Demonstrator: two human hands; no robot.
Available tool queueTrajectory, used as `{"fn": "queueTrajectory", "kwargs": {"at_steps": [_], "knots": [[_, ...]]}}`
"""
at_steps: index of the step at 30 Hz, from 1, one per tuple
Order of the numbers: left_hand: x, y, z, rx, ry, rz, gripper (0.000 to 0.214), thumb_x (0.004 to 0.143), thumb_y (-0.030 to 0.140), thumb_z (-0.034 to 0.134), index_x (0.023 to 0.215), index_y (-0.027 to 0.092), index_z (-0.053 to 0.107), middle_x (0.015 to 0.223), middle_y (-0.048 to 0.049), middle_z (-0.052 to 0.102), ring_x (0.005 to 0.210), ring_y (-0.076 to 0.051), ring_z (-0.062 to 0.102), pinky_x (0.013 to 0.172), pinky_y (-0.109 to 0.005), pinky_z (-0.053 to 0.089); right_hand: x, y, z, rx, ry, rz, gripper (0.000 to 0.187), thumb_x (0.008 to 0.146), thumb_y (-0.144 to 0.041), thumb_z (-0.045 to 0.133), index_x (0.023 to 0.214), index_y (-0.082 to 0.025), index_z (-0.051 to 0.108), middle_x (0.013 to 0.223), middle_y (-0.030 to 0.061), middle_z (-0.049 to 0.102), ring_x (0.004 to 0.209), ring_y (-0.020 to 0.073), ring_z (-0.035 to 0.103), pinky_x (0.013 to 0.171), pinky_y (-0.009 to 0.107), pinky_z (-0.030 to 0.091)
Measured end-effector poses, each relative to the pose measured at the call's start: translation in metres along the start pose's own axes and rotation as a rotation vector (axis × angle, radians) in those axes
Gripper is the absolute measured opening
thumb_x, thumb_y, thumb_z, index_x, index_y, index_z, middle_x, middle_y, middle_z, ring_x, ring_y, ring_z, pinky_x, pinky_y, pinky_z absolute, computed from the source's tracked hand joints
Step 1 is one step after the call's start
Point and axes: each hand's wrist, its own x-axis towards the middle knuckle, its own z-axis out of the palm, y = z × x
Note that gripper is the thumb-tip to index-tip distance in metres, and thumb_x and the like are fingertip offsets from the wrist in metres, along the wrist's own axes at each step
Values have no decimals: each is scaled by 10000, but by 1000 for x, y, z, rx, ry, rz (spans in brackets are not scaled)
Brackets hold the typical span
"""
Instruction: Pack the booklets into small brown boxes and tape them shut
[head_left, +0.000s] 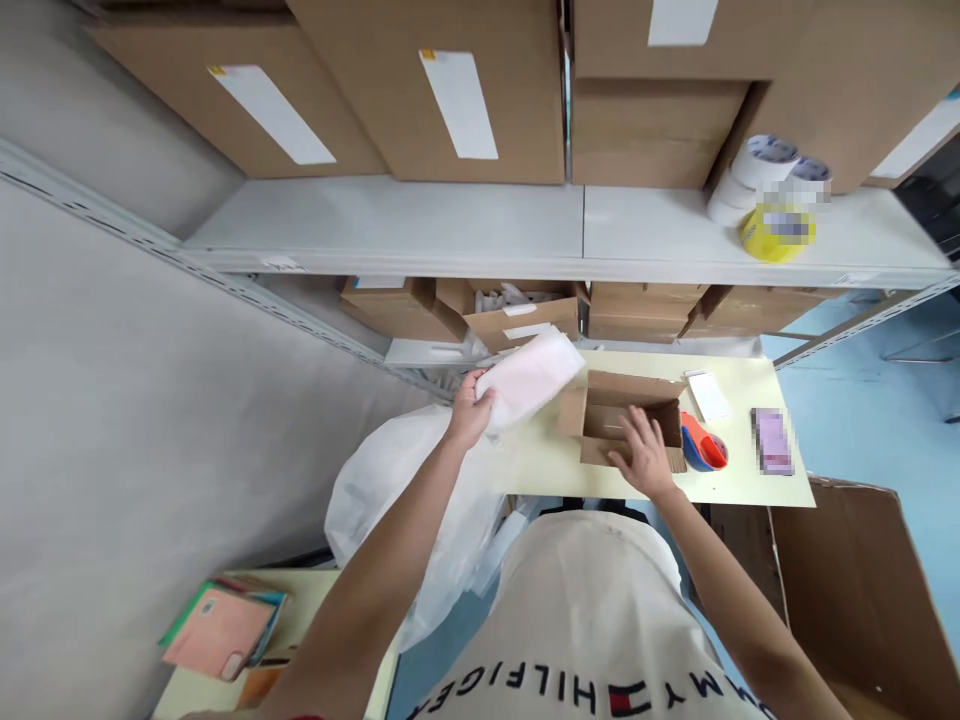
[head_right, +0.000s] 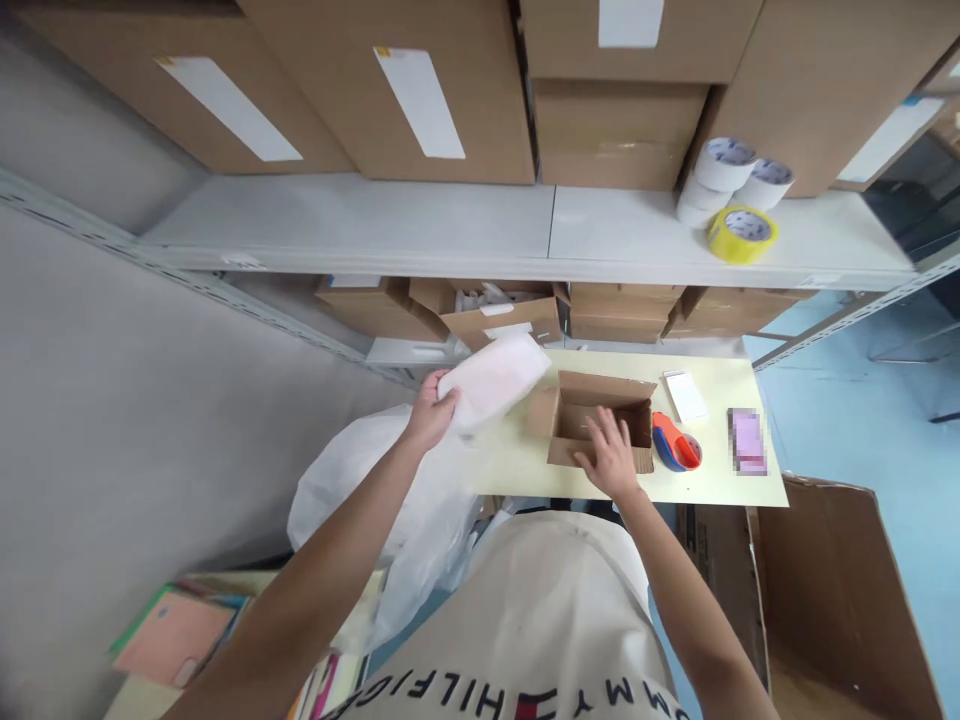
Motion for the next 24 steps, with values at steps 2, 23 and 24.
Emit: {"fn": "queueTrajectory", "kwargs": {"at_steps": [2,23,24], "knots": [[-4,30,17,9,-72,79,362,792,171,535,1154,192,533,1067,-39,649,931,-171,628,867,-297,521,-20,27,-4,73,200,218,710,915,-466,455,1518,-167,228,1592,176,228,1485,348,159,1142,619,219],[-67,30,188,515,-436,27,294,767,97,588,1033,215,629,1053,-100,695,984,-258,659,895,-382,495,-31,118,18,431,28,379,654,881,-402,479,1473,-161,338,1329,174,586,1240,301,570,963,486,511],[-71,31,190,522,-436,40,333,755,91,603,1067,205,625,1101,-119,682,1044,-272,645,939,-395,477,-31,119,17,452,19,373,649,879,-404,483,1466,-163,349,1307,172,601,1191,295,605,933,469,531]]}}
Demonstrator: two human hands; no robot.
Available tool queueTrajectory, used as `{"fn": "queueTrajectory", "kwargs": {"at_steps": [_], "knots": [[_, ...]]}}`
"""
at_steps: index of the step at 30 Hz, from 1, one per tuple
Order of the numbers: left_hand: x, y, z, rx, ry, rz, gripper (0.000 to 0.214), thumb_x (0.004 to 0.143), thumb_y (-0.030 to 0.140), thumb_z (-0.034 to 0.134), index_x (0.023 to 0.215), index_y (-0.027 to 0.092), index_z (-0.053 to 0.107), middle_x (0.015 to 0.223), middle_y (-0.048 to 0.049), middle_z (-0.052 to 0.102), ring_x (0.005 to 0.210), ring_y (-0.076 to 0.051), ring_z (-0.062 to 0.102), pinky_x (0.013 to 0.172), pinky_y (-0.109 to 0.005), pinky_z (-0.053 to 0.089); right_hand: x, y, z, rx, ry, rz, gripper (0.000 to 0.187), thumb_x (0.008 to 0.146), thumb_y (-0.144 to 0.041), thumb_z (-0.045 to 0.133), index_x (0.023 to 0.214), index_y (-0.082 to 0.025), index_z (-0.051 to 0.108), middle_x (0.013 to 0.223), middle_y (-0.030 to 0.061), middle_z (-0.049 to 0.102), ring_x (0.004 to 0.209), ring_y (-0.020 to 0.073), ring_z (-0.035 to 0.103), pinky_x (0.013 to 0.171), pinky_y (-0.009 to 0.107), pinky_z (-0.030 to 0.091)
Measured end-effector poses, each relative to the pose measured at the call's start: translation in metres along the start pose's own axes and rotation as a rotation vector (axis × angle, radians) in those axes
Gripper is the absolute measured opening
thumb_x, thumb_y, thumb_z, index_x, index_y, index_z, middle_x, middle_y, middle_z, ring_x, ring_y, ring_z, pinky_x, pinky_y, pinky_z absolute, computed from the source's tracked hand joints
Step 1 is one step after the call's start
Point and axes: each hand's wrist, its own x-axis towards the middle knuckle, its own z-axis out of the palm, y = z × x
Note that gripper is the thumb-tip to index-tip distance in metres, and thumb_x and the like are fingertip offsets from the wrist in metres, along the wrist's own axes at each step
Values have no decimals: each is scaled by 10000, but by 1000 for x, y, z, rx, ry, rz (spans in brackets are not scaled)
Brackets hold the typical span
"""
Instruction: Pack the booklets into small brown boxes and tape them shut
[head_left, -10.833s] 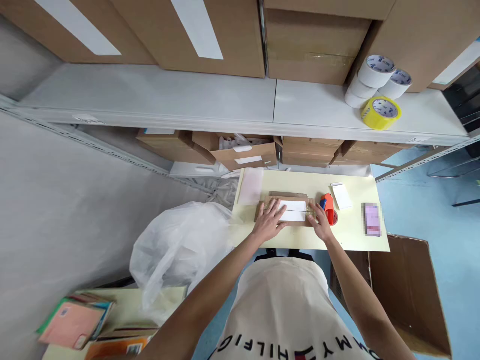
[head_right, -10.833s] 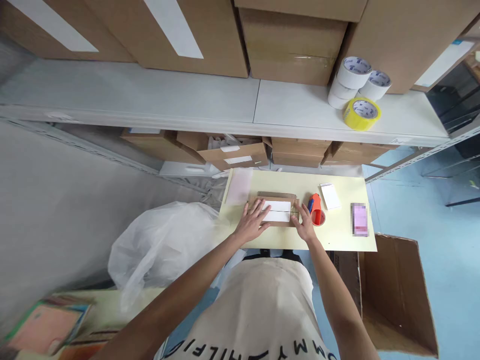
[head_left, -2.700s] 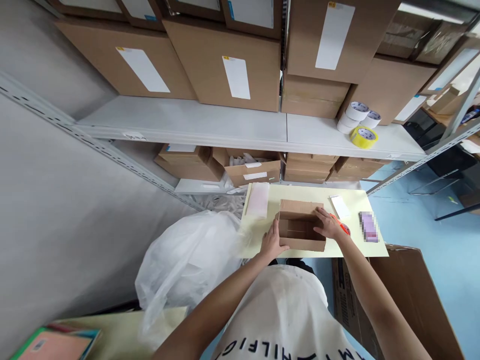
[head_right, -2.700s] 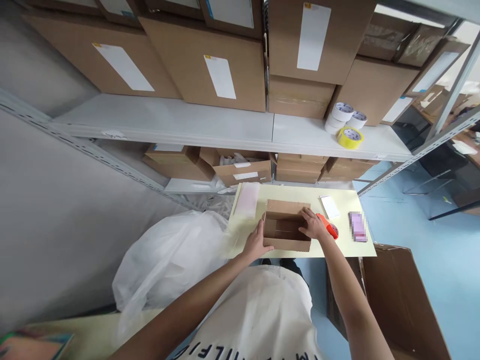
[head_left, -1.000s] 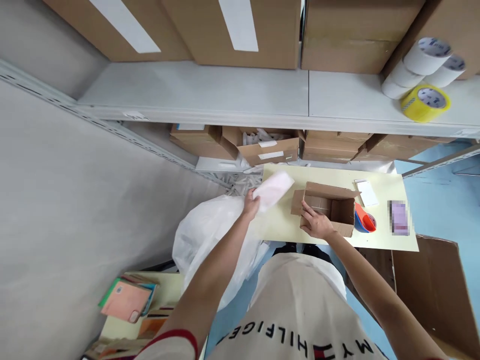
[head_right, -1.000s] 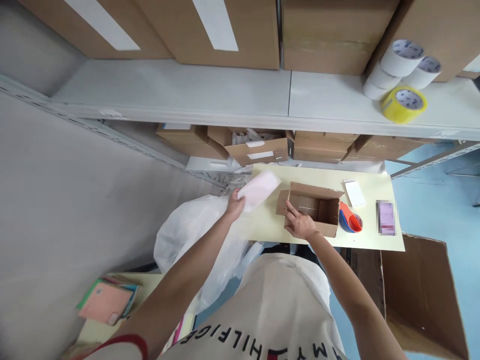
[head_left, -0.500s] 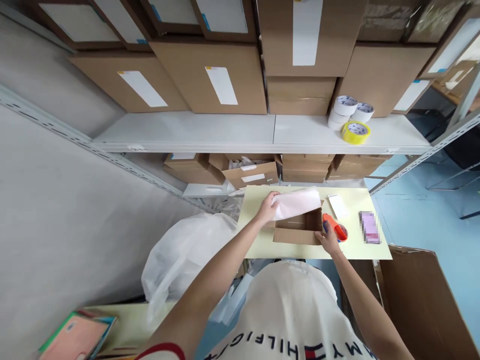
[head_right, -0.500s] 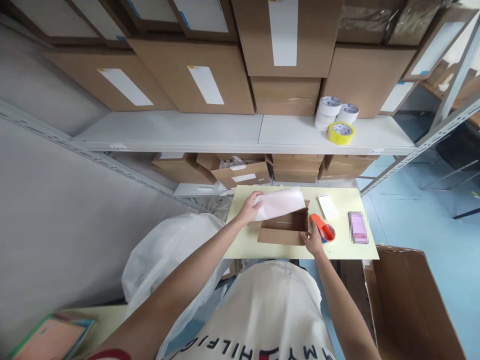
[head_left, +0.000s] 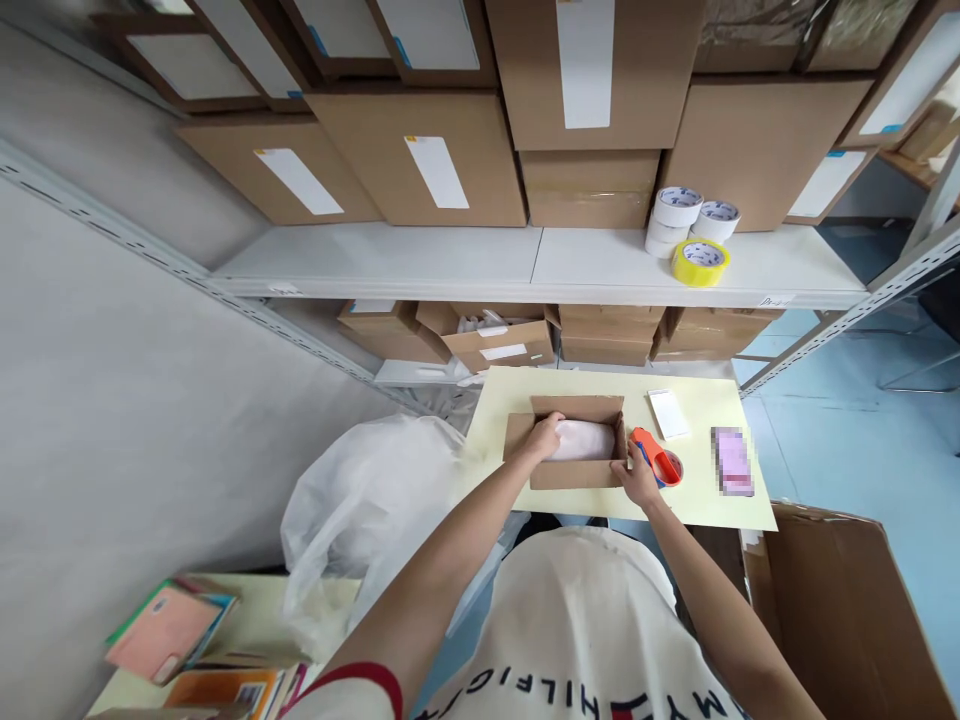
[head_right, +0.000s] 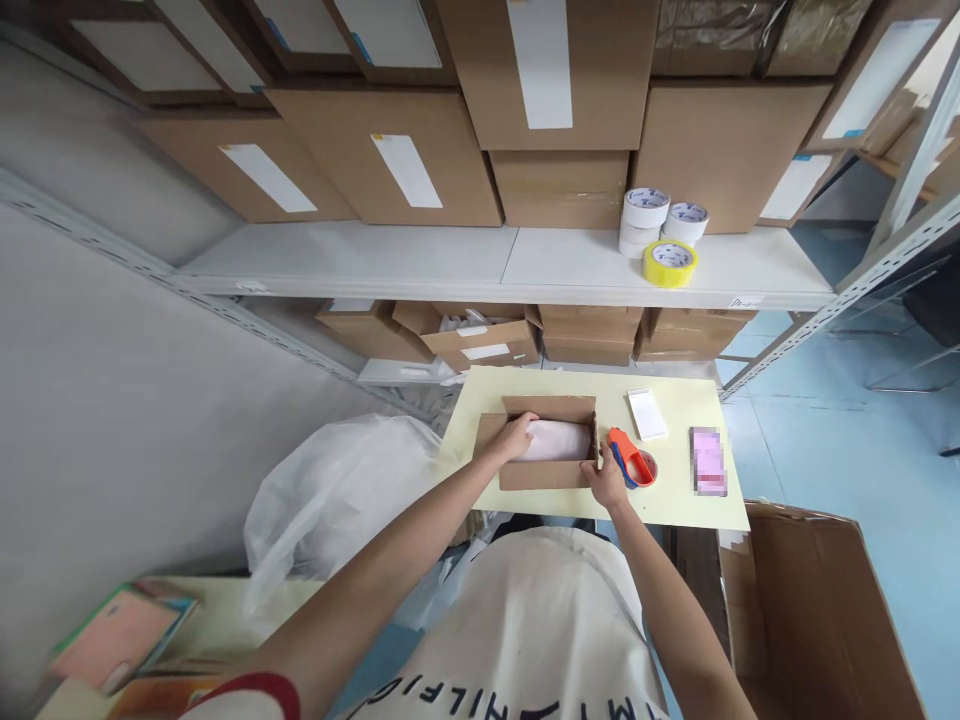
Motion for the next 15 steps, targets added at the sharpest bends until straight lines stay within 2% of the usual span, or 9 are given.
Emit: {"fn": "queueTrajectory", "kwargs": {"at_steps": [4,6,8,10,12,13,15], "knots": [[-24,9,3,53,58,97,492,737,126,645,1221,180,576,1345,-167,558,1349,-320,436,1126,-451,318,0,-1,-2,101,-72,-11,645,872,-434,478,1455,-179,370,1235,157,640,899,260,710,765,421,590],[-42,5,-2,115,148,161,492,761,184,652,1247,198,571,1450,-168,469,1433,-340,302,1183,-502,196,0,-1,-3,148,-88,-21,646,876,-460,467,1455,-186,375,1212,152,648,843,252,715,715,412,599],[-62,-7,-10,144,288,146,523,796,274,644,1304,211,533,1535,-161,359,1475,-351,192,1193,-548,115,0,-1,-4,178,-85,-12,661,867,-498,482,1445,-191,396,1224,153,642,887,259,712,728,415,604],[-79,-26,-18,62,420,4,681,793,392,659,1402,195,425,1579,-173,262,1490,-354,124,1184,-565,138,1,1,-8,203,-80,4,690,846,-538,518,1442,-207,409,1273,156,621,961,270,702,769,426,603],[-91,-46,-25,-142,452,-211,819,782,514,651,1456,173,335,1562,-203,287,1478,-348,188,1154,-543,251,3,3,-15,217,-84,-10,692,856,-558,518,1454,-229,404,1323,158,597,1041,277,684,813,437,597],[-95,-54,-26,-277,416,-315,820,803,575,601,1460,169,326,1526,-214,353,1453,-338,272,1123,-521,321,4,4,-20,198,-88,-40,669,883,-559,483,1464,-240,394,1343,156,587,1086,274,670,837,440,593],[-97,-65,-27,-550,276,-442,744,884,671,373,1445,182,363,1416,-202,509,1357,-292,456,1042,-462,438,7,5,-28,116,-91,-134,599,953,-533,354,1486,-260,361,1368,143,578,1168,256,633,888,448,578]]}}
